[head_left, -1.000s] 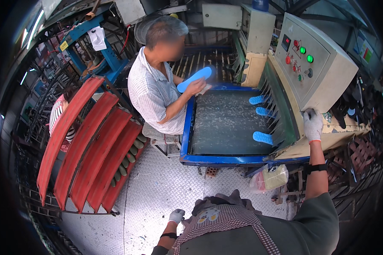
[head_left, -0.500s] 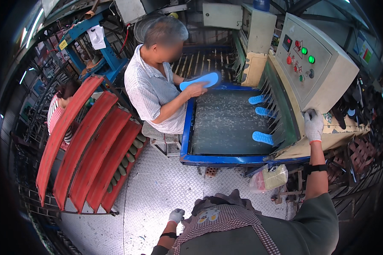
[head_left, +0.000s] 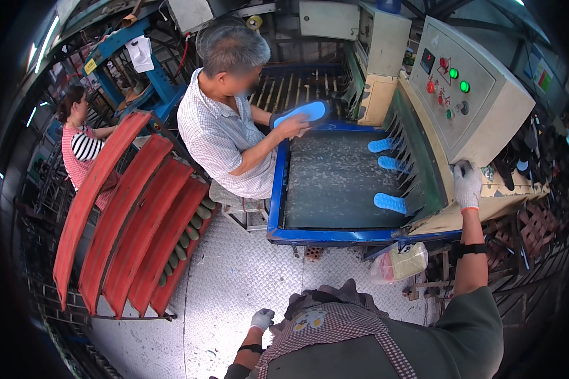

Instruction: Operating and assisting at a shoe production station, handling blue shoe soles and placing them into a machine for processing.

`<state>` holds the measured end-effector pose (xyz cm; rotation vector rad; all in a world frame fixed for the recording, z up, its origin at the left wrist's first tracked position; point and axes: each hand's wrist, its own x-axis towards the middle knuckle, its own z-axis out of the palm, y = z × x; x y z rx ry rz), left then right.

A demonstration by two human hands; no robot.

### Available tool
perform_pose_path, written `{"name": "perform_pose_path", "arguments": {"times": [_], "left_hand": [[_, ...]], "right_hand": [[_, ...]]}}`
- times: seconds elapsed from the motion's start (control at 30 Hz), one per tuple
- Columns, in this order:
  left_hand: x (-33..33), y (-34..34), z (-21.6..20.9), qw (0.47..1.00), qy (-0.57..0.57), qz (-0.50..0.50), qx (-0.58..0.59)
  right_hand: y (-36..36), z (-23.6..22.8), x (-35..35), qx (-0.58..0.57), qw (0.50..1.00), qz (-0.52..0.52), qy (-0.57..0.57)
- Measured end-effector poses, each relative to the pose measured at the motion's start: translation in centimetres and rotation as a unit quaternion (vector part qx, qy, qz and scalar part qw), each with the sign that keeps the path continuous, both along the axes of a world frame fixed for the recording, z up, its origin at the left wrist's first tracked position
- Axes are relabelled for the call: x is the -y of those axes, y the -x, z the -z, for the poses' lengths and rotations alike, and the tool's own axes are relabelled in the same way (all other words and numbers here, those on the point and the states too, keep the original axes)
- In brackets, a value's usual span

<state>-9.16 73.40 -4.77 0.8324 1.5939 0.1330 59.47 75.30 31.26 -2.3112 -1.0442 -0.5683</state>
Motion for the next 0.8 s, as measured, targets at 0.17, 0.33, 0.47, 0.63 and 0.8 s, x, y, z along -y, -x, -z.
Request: {"name": "perform_pose_path", "arguments": {"times": [0.17, 0.33, 0.47, 0.63, 0.8], "left_hand": [[-0.4, 0.1, -0.1, 1.0, -0.005, 0.015, -0.008], [-1.0, -0.5, -0.4, 1.0, -0.002, 0.022, -0.014], [-1.5, -0.8, -0.8, 0.999, -0.002, 0.04, -0.027], [-2.1, -0.7, -0.4, 0.999, 0.003, 0.036, -0.014], [-2.4, -0.2, 0.4, 0.999, 0.006, 0.038, -0.004]], "right_hand": [[0.1, 0.0, 0.0, 0.001, 1.0, 0.004, -0.003], [-0.4, 0.2, 0.0, 0.006, 1.0, 0.017, 0.02], [0.2, 0.0, -0.2, 0.001, 1.0, 0.019, 0.003], [-0.2, -0.1, -0.3, 0.003, 1.0, 0.016, 0.018], [0.2, -0.2, -0.5, 0.012, 1.0, 0.011, 0.008]]}}
